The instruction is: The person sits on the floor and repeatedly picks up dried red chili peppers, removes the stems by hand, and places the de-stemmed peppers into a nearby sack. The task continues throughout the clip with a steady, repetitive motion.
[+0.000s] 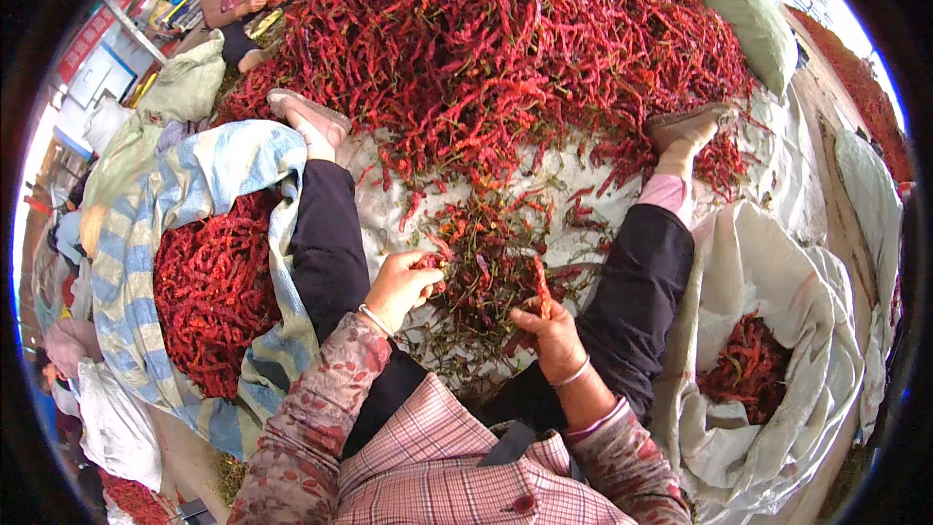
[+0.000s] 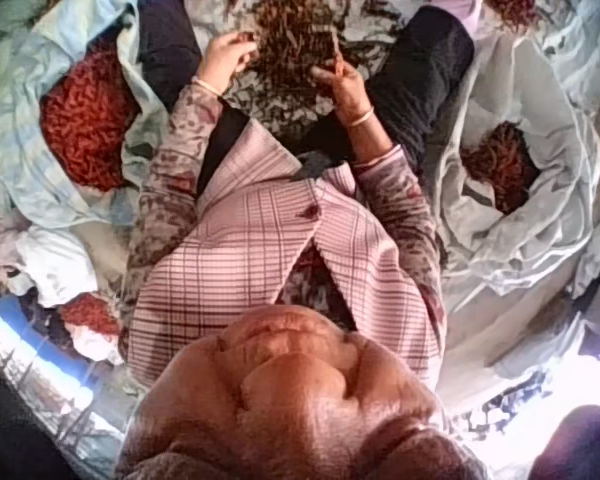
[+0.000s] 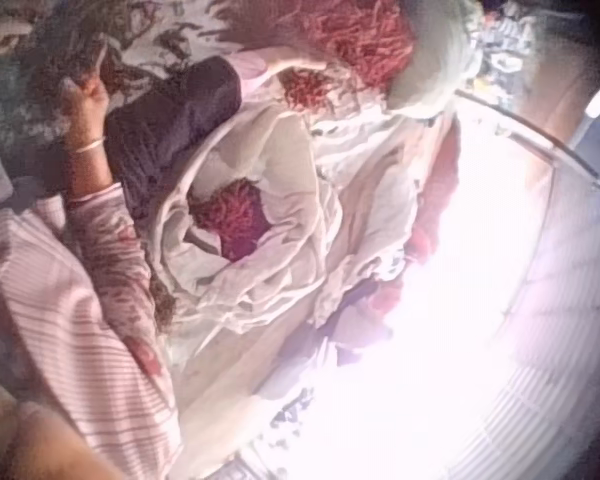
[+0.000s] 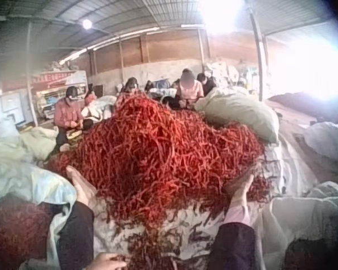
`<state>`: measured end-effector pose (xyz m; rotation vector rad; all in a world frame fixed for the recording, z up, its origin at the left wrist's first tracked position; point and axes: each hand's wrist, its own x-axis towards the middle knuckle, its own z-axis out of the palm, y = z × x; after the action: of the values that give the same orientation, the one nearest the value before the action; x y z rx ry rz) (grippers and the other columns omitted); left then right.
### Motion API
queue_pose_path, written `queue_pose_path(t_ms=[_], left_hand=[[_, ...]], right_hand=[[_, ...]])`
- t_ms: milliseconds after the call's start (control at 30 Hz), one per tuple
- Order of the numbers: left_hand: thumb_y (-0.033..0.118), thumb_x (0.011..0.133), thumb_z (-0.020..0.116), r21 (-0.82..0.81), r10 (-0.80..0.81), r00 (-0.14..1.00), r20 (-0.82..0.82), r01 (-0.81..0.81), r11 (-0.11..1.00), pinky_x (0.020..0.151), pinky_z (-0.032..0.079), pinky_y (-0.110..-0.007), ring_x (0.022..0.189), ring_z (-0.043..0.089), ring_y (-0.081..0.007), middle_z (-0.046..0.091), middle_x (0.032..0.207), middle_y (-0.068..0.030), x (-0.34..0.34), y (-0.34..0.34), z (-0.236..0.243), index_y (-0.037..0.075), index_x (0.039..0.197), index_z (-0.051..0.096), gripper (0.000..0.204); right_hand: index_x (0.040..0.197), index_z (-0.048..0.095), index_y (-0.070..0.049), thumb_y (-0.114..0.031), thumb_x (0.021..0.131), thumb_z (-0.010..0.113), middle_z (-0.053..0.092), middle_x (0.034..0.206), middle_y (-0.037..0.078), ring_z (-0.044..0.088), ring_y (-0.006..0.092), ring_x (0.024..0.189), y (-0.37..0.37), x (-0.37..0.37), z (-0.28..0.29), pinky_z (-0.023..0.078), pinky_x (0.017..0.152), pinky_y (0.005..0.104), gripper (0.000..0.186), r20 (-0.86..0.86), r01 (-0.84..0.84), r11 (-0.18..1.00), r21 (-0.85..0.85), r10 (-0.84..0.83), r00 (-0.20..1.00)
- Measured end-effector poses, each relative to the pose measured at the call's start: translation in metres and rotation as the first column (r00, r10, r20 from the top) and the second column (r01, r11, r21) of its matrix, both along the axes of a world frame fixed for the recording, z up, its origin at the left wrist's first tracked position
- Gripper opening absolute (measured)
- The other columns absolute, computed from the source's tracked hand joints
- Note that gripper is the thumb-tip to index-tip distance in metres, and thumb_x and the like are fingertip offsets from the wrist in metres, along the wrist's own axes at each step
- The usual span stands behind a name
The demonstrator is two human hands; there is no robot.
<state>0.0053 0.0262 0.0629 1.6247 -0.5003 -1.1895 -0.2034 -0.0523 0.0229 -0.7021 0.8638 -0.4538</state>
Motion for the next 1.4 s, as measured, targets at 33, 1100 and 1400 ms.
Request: queue_pose_path(t_ms=[33,1100,1400], left_hand=[[0.008,0.076,0.055,0.029,-0.027,1.000,-0.001,0.027,0.999,0.037,0.025,-0.018,0.044,0.037,-0.0028,0.049,0.060,0.0019,-0.006,-0.001,0.003,0.002,0.084,0.058,0.011],[0.010,0.085,0.047,-0.074,0.018,0.956,-0.293,-0.042,0.996,0.043,0.035,-0.018,0.049,0.040,-0.0043,0.055,0.072,0.0010,-0.072,0.007,-0.034,0.005,0.098,0.053,0.015],[0.007,0.084,0.050,-0.111,0.147,0.953,-0.266,-0.181,0.977,0.044,0.037,-0.022,0.048,0.041,-0.0055,0.051,0.067,0.0015,-0.079,0.007,-0.035,0.002,0.094,0.055,0.012]], right_hand=[[0.077,0.051,-0.009,-0.007,0.071,0.067,0.049,0.062,-0.004,0.044,0.0072,0.048,-0.003,-0.003,-0.009,0.033,0.044,0.0208,0.017,0.045,-0.007,1.000,-0.006,0.007,0.999],[0.087,0.057,-0.004,-0.009,0.073,0.065,0.060,0.070,0.001,0.052,0.0071,0.053,0.005,0.010,-0.005,0.036,0.041,0.0191,0.017,0.185,-0.228,0.972,-0.050,0.234,0.955],[0.082,0.057,-0.002,0.002,0.069,0.060,0.060,0.067,0.007,0.056,0.0155,0.050,0.004,0.013,-0.002,0.047,0.043,0.0265,0.013,0.149,-0.100,0.979,0.179,0.073,0.986]])
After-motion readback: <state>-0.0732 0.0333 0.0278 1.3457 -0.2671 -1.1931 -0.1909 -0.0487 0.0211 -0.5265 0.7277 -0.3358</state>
